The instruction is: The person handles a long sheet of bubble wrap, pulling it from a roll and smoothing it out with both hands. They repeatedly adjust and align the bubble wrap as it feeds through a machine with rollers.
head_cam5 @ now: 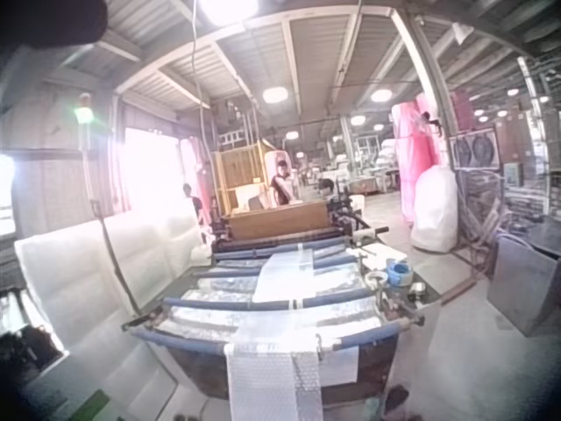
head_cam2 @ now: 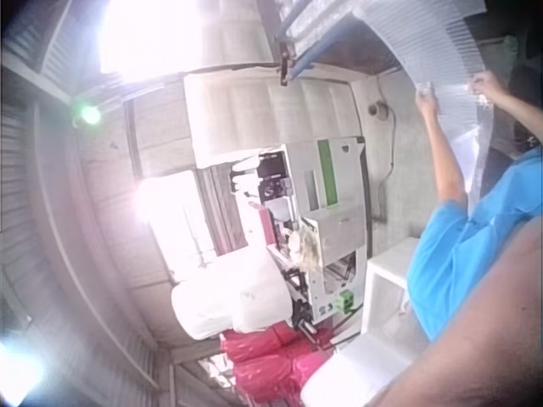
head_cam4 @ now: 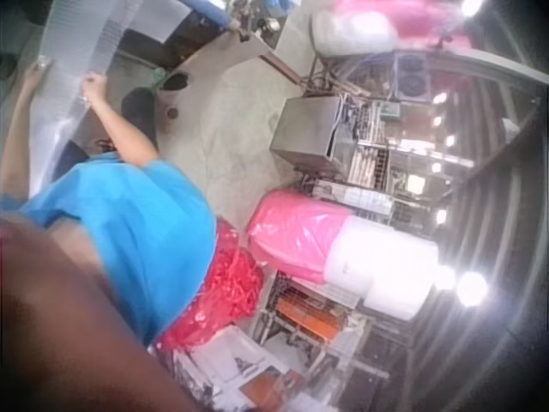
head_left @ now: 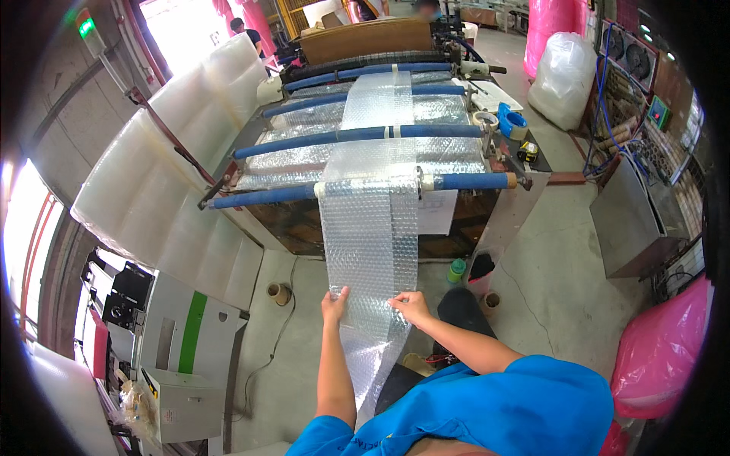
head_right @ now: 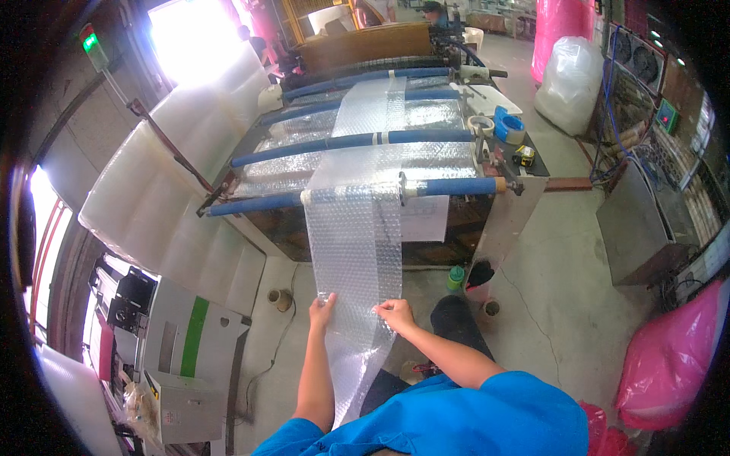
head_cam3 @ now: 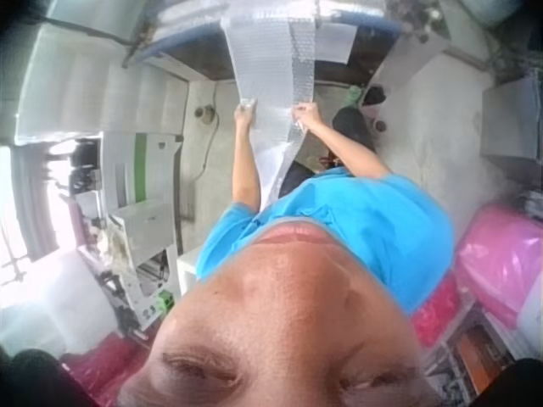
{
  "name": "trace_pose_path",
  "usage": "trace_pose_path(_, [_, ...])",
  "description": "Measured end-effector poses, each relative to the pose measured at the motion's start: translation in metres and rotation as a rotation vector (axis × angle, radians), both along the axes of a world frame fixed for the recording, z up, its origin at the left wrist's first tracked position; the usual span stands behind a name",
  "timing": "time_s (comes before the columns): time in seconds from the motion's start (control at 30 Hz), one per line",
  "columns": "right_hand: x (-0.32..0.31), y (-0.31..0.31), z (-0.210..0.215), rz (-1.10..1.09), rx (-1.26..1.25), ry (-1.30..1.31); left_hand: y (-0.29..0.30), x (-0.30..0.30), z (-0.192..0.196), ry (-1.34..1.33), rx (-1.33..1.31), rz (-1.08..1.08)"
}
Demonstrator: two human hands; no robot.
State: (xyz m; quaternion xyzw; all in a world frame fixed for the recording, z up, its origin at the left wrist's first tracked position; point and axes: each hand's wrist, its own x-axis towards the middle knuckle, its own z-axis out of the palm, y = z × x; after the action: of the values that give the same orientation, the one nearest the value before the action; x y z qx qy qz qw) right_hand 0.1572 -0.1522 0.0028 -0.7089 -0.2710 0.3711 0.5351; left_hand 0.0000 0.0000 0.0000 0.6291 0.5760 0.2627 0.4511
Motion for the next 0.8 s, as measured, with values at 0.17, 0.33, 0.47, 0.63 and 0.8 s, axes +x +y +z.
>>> trace_pose_path(0.17, [-0.002, -0.012, -0.001, -0.028, 0.012, -0.134, -0.01, -0.002, -0.015, 0.035, -0.011, -0.008])
trace_pose_path(0.33, [0.001, -0.006, 0.003, -0.037, 0.037, -0.181, 0.001, -0.001, -0.013, 0.076, -0.04, -0.028])
trace_pose_path(0.47, [-0.002, -0.005, 0.0, -0.05, 0.092, -0.212, 0.004, -0.005, -0.015, 0.066, -0.065, -0.045])
trace_pose_path(0.63, [0.001, -0.008, -0.002, 0.0, 0.017, -0.138, -0.007, 0.0, 0.005, 0.077, -0.034, -0.038])
trace_pose_path(0.8, [-0.009, -0.011, -0.005, -0.039, 0.133, -0.252, -0.006, -0.009, -0.019, 0.039, -0.048, -0.042])
